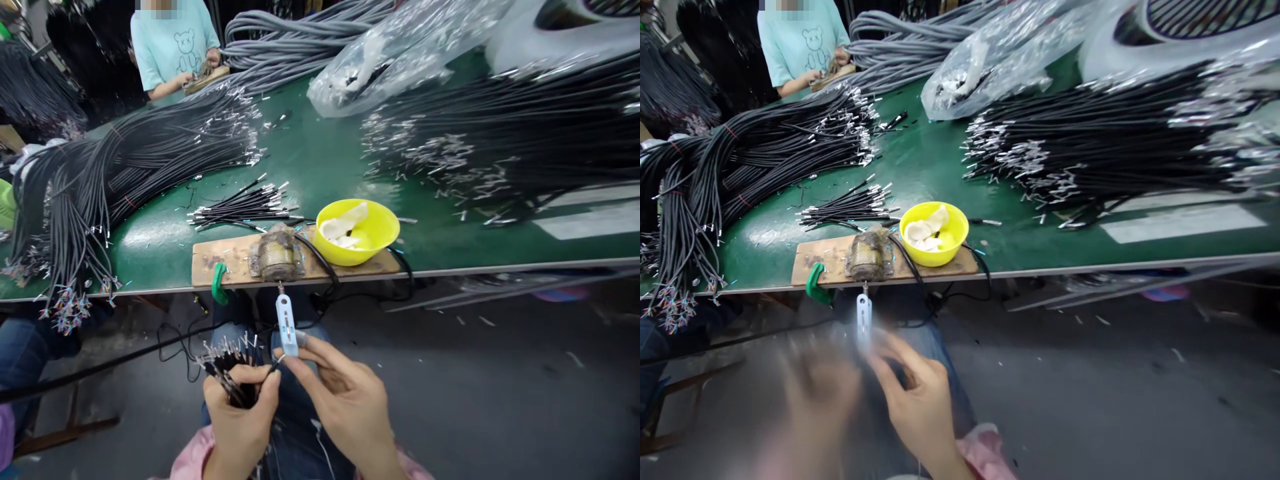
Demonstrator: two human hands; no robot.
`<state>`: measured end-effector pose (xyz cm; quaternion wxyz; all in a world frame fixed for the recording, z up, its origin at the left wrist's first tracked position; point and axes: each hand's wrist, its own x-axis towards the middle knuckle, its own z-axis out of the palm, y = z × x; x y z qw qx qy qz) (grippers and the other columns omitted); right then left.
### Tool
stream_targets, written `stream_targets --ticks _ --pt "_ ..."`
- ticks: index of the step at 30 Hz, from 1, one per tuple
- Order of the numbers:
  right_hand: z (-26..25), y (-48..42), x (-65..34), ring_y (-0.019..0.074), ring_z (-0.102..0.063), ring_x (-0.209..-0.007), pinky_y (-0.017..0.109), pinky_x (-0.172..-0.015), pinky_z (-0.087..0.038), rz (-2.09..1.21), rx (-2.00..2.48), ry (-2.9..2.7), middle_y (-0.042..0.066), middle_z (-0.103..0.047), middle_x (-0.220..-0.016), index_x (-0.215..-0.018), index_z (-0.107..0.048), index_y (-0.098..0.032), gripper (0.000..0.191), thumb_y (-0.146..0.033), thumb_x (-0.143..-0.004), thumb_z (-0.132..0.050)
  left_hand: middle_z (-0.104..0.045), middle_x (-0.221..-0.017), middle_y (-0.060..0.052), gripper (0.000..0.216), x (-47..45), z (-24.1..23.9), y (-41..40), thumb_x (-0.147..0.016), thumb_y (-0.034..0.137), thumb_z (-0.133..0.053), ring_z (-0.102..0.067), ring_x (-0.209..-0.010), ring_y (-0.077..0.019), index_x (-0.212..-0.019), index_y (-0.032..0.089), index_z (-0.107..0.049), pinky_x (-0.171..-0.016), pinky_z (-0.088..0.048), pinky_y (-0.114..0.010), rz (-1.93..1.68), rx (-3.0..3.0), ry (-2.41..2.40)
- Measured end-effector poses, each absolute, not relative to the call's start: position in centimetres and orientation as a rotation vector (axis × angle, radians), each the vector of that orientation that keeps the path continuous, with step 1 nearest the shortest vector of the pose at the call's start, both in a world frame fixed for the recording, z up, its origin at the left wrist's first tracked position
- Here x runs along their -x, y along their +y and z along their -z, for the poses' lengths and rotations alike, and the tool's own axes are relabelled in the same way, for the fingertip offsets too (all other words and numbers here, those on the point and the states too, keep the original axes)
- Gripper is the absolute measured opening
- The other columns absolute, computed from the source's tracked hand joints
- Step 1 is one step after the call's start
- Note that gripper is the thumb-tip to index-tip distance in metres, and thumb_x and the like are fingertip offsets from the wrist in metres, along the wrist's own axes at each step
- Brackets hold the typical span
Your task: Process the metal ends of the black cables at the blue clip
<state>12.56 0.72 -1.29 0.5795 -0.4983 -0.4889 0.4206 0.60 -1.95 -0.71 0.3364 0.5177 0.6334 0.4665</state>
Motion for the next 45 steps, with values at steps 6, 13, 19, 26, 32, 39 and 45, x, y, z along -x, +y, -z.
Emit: stream_targets --ticks 6,13,19,26,32,39,45 --pt "1.9 -0.5 -11.7 0.0187 -0.068 -0.056 0.028 -0.059 -0.057 -0.596 1.244 -1.214 0.004 -0.073 -0.070 -0.084 -0.071 -0.021 0.014 -0.012 -0.074 -0.065 -0.075 -0.065 -0.003 0.011 -0.9 0.8 -2.4 -0.074 0.020 -0.066 -0.067 -0.055 -0.0178 -0.068 0.019 -0.075 -0.060 -0.053 -0.027 -1.202 -1.312 1.647" --pt "1.2 -0.2 -12.4 0.0171 -0.066 -0.055 0.026 -0.058 -0.054 -0.735 1.113 -1.213 0.001 -0.071 -0.067 -0.083 -0.069 -0.023 0.018 -0.009 -0.073 -0.065 -0.061 -0.048 -0.001 0.023 -0.4 1.0 -2.0 -0.074 0.033 -0.067 -0.055 -0.046 -0.0134 -0.059 0.015 -0.068 -0.046 -0.045 -0.024 -1.112 -1.095 1.608" --pt "1.4 0.3 -12.8 0.0156 -0.057 -0.055 0.023 -0.050 -0.048 -0.964 1.112 -1.147 0.002 -0.063 -0.064 -0.079 -0.070 -0.021 0.006 -0.023 -0.076 -0.065 -0.041 -0.038 0.005 0.037 -0.4 1.6 -1.9 -0.074 0.048 -0.064 -0.035 -0.033 -0.0060 -0.062 0.014 -0.062 -0.034 -0.028 -0.020 -1.037 -0.920 1.489" --pt "1.9 0.5 -12.8 0.0129 -0.046 -0.055 0.024 -0.051 -0.037 -1.522 0.929 -0.917 0.000 -0.052 -0.059 -0.062 -0.062 -0.019 0.030 -0.045 -0.074 -0.068 -0.043 -0.039 0.004 0.037 0.6 1.2 -1.4 -0.066 0.050 -0.072 -0.035 -0.033 -0.0058 -0.062 0.013 -0.066 -0.033 -0.029 -0.020 -0.955 -0.906 1.335" --pt "2.9 2.5 -14.0 0.0083 -0.036 -0.045 0.022 -0.045 -0.027 -2.048 0.798 -0.801 -0.004 -0.047 -0.048 -0.055 -0.062 -0.016 0.040 -0.052 -0.052 -0.077 -0.067 -0.056 -0.005 0.019 0.9 0.1 -0.6 -0.058 0.030 -0.081 -0.056 -0.052 -0.0135 -0.058 0.014 -0.072 -0.053 -0.046 -0.025 -0.982 -1.025 1.271" --pt "-0.3 6.5 -13.8 0.0091 -0.032 -0.048 0.024 -0.047 -0.026 -1.594 1.061 -0.873 -0.005 -0.040 -0.047 -0.046 -0.050 -0.017 0.052 -0.065 -0.058 -0.068 -0.068 -0.052 -0.003 0.005 0.7 -0.5 -0.9 -0.062 0.018 -0.078 -0.060 -0.048 -0.0152 -0.061 0.017 -0.073 -0.050 -0.049 -0.025 -1.152 -1.118 1.410" --pt "-0.3 6.5 -12.1 0.0089 -0.035 -0.048 0.022 -0.044 -0.029 -1.781 0.846 -0.617 -0.005 -0.045 -0.051 -0.054 -0.053 -0.017 0.048 -0.060 -0.057 -0.074 -0.073 -0.059 -0.005 0.002 0.2 -0.6 -0.1 -0.062 0.019 -0.077 -0.067 -0.056 -0.0216 -0.061 0.019 -0.075 -0.057 -0.055 -0.030 -1.247 -1.191 1.478"
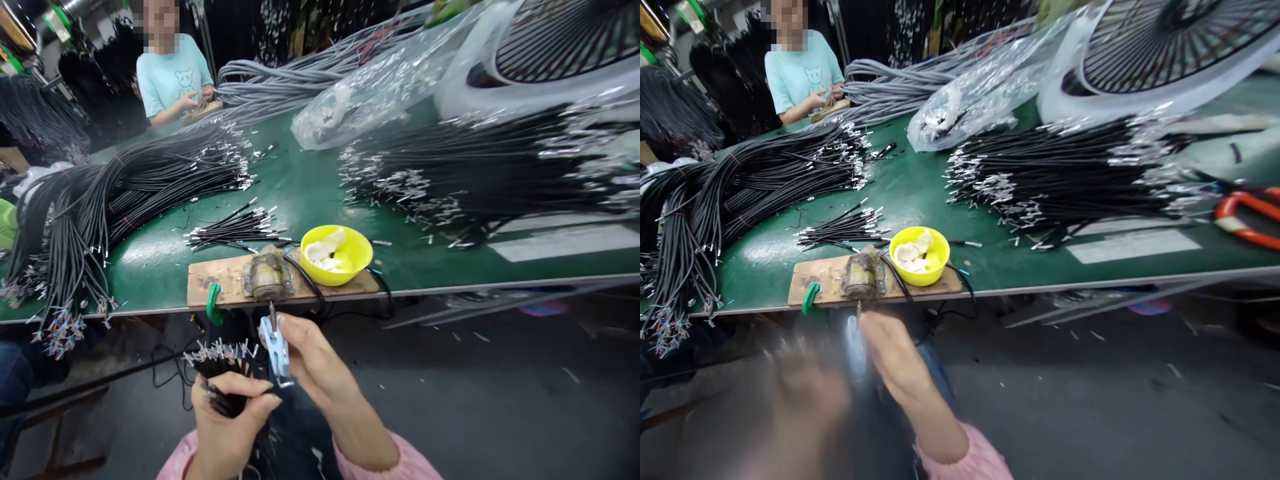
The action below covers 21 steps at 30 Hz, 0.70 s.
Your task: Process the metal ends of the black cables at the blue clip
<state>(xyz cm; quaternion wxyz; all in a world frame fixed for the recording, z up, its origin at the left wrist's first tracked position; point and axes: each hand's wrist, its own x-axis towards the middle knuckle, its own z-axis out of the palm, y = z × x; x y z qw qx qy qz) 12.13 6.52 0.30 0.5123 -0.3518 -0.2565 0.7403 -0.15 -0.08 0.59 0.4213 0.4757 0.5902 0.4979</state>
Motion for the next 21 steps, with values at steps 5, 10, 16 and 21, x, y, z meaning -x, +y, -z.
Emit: stream_targets --ticks 5,10,16,21 --pt "0.8 5.9 -11.7 0.0111 -0.047 -0.051 0.023 -0.049 -0.039 -1.840 0.725 -0.466 -0.002 -0.055 -0.056 -0.058 -0.059 -0.017 0.042 -0.055 -0.059 -0.076 -0.066 -0.047 -0.002 0.009 -0.3 -0.6 0.5 -0.064 0.024 -0.075 -0.058 -0.041 -0.0160 -0.058 0.018 -0.073 -0.043 -0.048 -0.025 -1.236 -1.220 1.480" --pt "2.4 5.6 -12.4 0.0151 -0.057 -0.059 0.026 -0.056 -0.045 -1.818 0.816 -0.401 0.004 -0.066 -0.068 -0.074 -0.066 -0.017 0.046 -0.063 -0.069 -0.064 -0.062 -0.044 -0.002 0.013 -0.3 -0.5 0.2 -0.066 0.027 -0.074 -0.054 -0.040 -0.0145 -0.058 0.017 -0.072 -0.040 -0.044 -0.024 -1.204 -1.236 1.493" --pt "3.2 3.6 -14.4 0.0132 -0.050 -0.052 0.024 -0.049 -0.042 -1.409 1.075 -0.743 0.001 -0.057 -0.056 -0.064 -0.064 -0.016 0.036 -0.051 -0.071 -0.068 -0.068 -0.053 -0.004 0.009 0.1 -0.4 -0.7 -0.067 0.025 -0.074 -0.058 -0.045 -0.0153 -0.067 0.016 -0.077 -0.047 -0.049 -0.025 -1.108 -1.254 1.529" --pt "1.2 0.8 -13.8 0.0149 -0.051 -0.053 0.025 -0.050 -0.043 -0.765 1.158 -1.197 0.000 -0.059 -0.057 -0.066 -0.064 -0.021 0.008 -0.020 -0.074 -0.068 -0.063 -0.046 -0.001 0.019 -0.2 -0.7 -1.0 -0.078 0.020 -0.061 -0.052 -0.036 -0.0115 -0.081 0.018 -0.079 -0.041 -0.046 -0.022 -0.950 -1.293 1.473"
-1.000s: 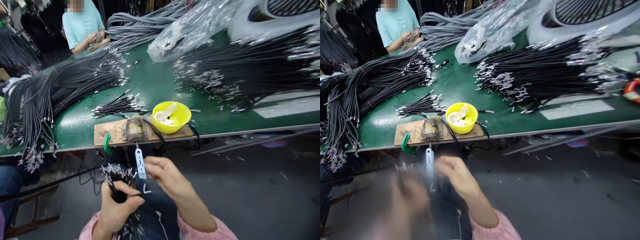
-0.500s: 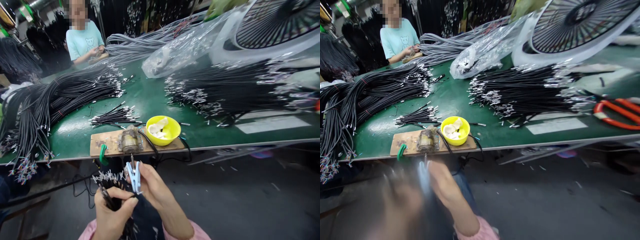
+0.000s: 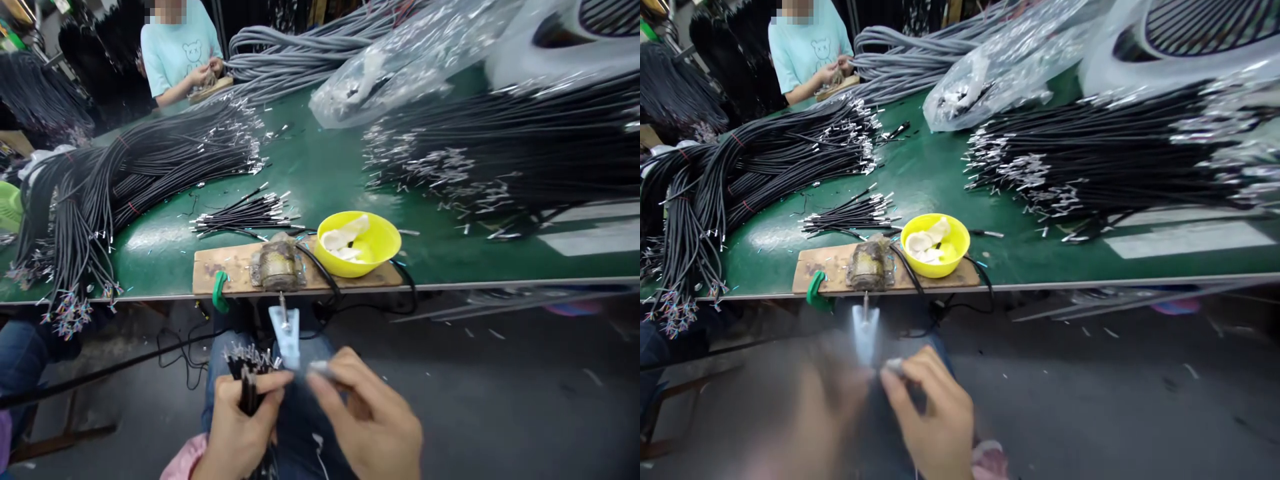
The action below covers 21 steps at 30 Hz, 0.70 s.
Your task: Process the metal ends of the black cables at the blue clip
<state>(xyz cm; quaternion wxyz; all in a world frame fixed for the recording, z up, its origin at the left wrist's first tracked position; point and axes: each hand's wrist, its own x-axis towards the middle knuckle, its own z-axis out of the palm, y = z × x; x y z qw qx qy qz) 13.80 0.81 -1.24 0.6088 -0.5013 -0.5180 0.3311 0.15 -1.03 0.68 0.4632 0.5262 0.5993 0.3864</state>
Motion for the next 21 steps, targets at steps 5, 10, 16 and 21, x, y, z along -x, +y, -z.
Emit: stream_targets --ticks 5,10,16,21 --pt "-0.3 0.7 -12.5 0.0173 -0.053 -0.057 0.028 -0.052 -0.045 -0.722 1.027 -1.453 0.001 -0.062 -0.060 -0.071 -0.064 -0.021 0.009 -0.014 -0.076 -0.062 -0.066 -0.055 -0.002 0.010 -0.9 0.2 -1.6 -0.065 0.017 -0.068 -0.063 -0.057 -0.0189 -0.057 0.016 -0.073 -0.059 -0.052 -0.026 -0.939 -1.307 1.481" --pt "0.3 1.0 -12.7 0.0147 -0.050 -0.051 0.026 -0.048 -0.042 -0.804 1.033 -1.390 0.000 -0.055 -0.054 -0.059 -0.055 -0.020 0.023 -0.015 -0.081 -0.057 -0.065 -0.061 -0.003 0.008 -0.4 2.1 -2.4 -0.063 0.021 -0.071 -0.058 -0.056 -0.0172 -0.065 0.015 -0.067 -0.055 -0.049 -0.027 -1.084 -1.156 1.668" --pt "1.1 0.8 -12.6 0.0147 -0.050 -0.053 0.026 -0.051 -0.042 -0.821 1.113 -1.312 0.000 -0.053 -0.056 -0.060 -0.054 -0.020 0.025 -0.022 -0.085 -0.053 -0.063 -0.061 -0.003 0.015 0.0 1.9 -2.6 -0.065 0.027 -0.072 -0.058 -0.059 -0.0166 -0.062 0.016 -0.063 -0.059 -0.050 -0.028 -1.170 -1.041 1.684" --pt "0.9 1.0 -12.4 0.0152 -0.049 -0.053 0.026 -0.049 -0.041 -0.924 1.072 -1.323 0.000 -0.051 -0.055 -0.056 -0.054 -0.020 0.028 -0.027 -0.083 -0.058 -0.063 -0.060 -0.004 0.022 -0.3 1.7 -2.5 -0.064 0.036 -0.075 -0.058 -0.055 -0.0161 -0.063 0.015 -0.066 -0.055 -0.049 -0.028 -1.141 -0.965 1.609"
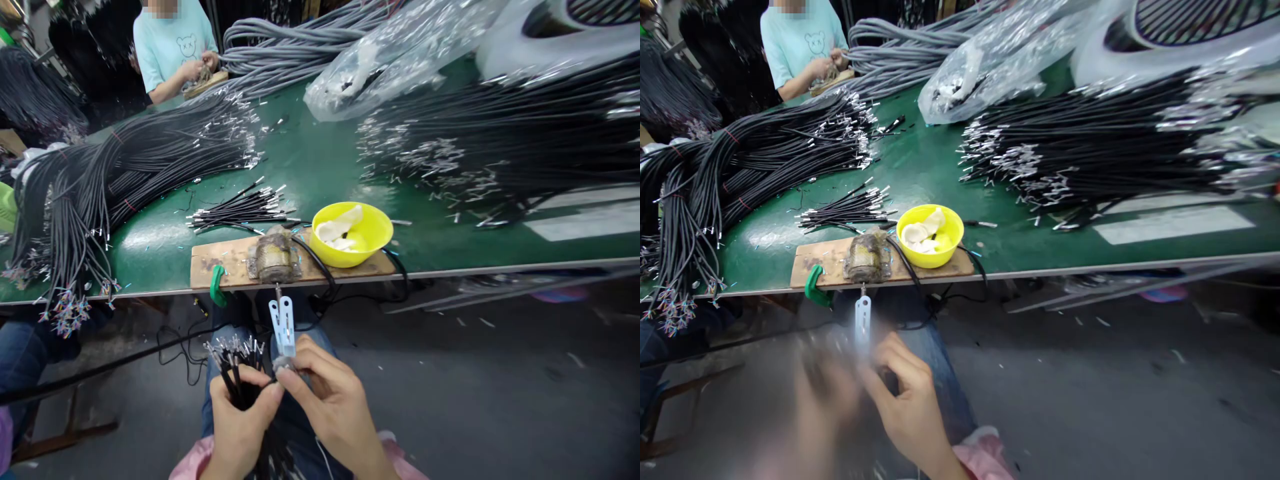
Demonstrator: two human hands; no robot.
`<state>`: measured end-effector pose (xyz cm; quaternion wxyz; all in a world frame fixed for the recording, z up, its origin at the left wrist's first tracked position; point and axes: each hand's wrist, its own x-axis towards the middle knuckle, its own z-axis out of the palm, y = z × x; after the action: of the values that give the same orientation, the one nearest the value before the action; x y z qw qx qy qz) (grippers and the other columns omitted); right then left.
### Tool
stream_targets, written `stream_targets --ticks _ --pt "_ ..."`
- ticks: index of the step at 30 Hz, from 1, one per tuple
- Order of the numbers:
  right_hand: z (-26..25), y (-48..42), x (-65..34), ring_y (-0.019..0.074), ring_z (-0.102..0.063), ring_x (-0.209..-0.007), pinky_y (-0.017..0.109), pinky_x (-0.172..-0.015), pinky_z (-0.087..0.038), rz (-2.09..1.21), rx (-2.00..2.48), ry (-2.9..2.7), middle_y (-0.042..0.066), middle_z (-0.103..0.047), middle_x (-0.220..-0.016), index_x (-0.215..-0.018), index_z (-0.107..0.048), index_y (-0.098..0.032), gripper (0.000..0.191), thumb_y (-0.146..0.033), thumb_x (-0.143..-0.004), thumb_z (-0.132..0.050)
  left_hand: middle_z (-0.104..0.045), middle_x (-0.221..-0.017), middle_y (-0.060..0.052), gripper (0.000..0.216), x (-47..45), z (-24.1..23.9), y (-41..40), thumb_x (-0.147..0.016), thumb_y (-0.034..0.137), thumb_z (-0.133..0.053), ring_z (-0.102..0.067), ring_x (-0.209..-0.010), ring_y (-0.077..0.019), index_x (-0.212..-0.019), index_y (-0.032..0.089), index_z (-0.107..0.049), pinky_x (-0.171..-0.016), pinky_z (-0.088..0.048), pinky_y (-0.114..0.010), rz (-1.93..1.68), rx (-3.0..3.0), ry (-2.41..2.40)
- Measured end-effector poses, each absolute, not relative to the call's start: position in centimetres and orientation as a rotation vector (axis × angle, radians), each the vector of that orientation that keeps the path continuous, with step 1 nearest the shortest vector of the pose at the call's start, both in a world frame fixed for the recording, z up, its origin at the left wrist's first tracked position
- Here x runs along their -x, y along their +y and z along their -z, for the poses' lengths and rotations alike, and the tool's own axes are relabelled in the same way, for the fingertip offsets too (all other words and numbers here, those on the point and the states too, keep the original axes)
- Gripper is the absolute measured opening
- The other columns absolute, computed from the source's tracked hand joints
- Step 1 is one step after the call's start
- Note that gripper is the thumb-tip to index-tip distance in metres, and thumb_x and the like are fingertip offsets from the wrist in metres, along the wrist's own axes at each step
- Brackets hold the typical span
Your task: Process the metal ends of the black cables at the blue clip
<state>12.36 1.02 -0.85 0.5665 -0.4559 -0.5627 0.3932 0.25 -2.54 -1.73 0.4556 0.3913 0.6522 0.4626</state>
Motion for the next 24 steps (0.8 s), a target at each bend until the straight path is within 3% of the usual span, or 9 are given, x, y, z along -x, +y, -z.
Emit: stream_targets --ticks 3,6,12,15,20,22,24 --pt "0.8 1.0 -12.2 0.0144 -0.045 -0.051 0.026 -0.049 -0.039 -0.778 1.074 -1.255 -0.002 -0.047 -0.051 -0.053 -0.051 -0.020 0.029 -0.019 -0.080 -0.059 -0.050 -0.045 0.002 0.032 -0.6 1.9 -2.5 -0.069 0.047 -0.069 -0.044 -0.038 -0.0094 -0.064 0.016 -0.063 -0.038 -0.038 -0.022 -1.101 -0.898 1.525" --pt "1.2 1.0 -12.3 0.0157 -0.051 -0.054 0.026 -0.051 -0.042 -0.951 1.013 -1.190 0.001 -0.053 -0.054 -0.055 -0.058 -0.019 0.026 -0.023 -0.081 -0.060 -0.037 -0.040 0.006 0.042 -1.0 1.9 -2.5 -0.072 0.057 -0.062 -0.035 -0.033 -0.0066 -0.062 0.017 -0.057 -0.035 -0.031 -0.021 -1.078 -0.847 1.437" --pt "3.3 0.5 -12.3 0.0173 -0.058 -0.061 0.027 -0.059 -0.048 -1.555 0.875 -0.875 0.004 -0.064 -0.067 -0.076 -0.071 -0.019 0.022 -0.039 -0.078 -0.063 -0.037 -0.041 0.005 0.043 -1.1 1.6 -2.4 -0.071 0.059 -0.063 -0.033 -0.035 -0.0063 -0.062 0.017 -0.058 -0.036 -0.029 -0.022 -1.072 -0.800 1.361" --pt "3.4 0.4 -12.2 0.0159 -0.055 -0.057 0.026 -0.055 -0.047 -1.498 0.926 -0.856 0.003 -0.061 -0.064 -0.081 -0.071 -0.019 0.025 -0.042 -0.079 -0.062 -0.039 -0.043 0.004 0.045 -1.0 1.6 -2.3 -0.070 0.060 -0.063 -0.033 -0.034 -0.0054 -0.061 0.017 -0.057 -0.036 -0.028 -0.022 -1.054 -0.767 1.343" --pt "1.9 1.1 -12.7 0.0163 -0.052 -0.060 0.025 -0.054 -0.045 -1.245 0.930 -1.095 0.004 -0.059 -0.068 -0.072 -0.069 -0.018 0.018 -0.035 -0.077 -0.065 -0.048 -0.051 0.002 0.045 -0.8 1.9 -2.2 -0.070 0.062 -0.062 -0.032 -0.034 -0.0034 -0.067 0.017 -0.054 -0.035 -0.027 -0.020 -1.006 -0.724 1.319" --pt "1.8 1.3 -12.8 0.0150 -0.051 -0.057 0.024 -0.052 -0.044 -1.300 0.926 -1.075 0.003 -0.056 -0.064 -0.067 -0.066 -0.017 0.019 -0.033 -0.078 -0.064 -0.054 -0.057 0.000 0.047 -0.7 2.1 -2.3 -0.070 0.063 -0.062 -0.033 -0.034 -0.0031 -0.068 0.017 -0.054 -0.033 -0.028 -0.019 -0.991 -0.733 1.312" --pt "2.2 1.2 -12.7 0.0140 -0.049 -0.055 0.023 -0.050 -0.042 -1.401 0.919 -0.979 0.001 -0.053 -0.061 -0.063 -0.063 -0.017 0.024 -0.037 -0.075 -0.068 -0.050 -0.050 0.002 0.045 -0.6 2.3 -2.4 -0.069 0.060 -0.065 -0.033 -0.033 -0.0038 -0.064 0.016 -0.054 -0.033 -0.030 -0.020 -0.992 -0.773 1.326"
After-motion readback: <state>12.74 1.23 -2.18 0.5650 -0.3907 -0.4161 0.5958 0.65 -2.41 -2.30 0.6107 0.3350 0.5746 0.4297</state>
